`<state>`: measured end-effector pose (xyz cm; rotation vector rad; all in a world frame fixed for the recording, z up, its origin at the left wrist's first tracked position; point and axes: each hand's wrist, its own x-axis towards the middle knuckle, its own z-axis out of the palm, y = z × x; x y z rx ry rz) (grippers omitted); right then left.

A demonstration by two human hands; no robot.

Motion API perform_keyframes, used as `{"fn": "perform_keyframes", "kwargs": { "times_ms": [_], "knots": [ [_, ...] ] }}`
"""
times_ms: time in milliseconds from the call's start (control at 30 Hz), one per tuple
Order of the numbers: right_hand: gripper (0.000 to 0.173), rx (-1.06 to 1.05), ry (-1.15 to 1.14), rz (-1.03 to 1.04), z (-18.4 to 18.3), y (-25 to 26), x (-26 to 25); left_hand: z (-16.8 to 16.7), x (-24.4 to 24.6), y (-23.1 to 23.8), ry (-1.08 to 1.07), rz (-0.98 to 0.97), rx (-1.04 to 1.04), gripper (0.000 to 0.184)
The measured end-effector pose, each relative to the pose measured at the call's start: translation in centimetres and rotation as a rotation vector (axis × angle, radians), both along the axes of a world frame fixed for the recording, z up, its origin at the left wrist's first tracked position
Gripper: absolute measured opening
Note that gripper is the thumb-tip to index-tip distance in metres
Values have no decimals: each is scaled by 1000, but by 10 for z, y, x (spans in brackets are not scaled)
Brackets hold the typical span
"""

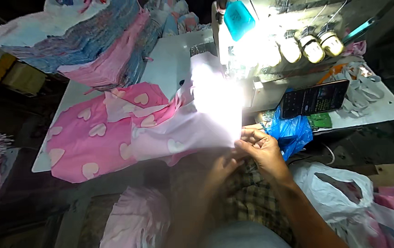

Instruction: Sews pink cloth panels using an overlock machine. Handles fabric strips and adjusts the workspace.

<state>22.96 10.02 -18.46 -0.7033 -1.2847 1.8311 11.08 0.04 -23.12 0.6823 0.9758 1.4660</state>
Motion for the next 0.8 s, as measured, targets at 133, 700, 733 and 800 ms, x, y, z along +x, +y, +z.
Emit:
{"fn": "perform_keyframes", "kwargs": {
  "times_ms": [133,700,733,800],
  "knots": [
    [15,-258,200,167,4,2,9,38,-40,-13,-371,563,104,44],
    [41,199,-10,-149,-11,-16,-4,105,-60,9,1487,578,194,43],
    [40,230,-20,-155,-10,-17,-3,105,-50,21,1529,531,223,42],
    [35,292,-28,-167,-10,-20,-1,101,-43,39,1592,468,227,44]
  ]
}}
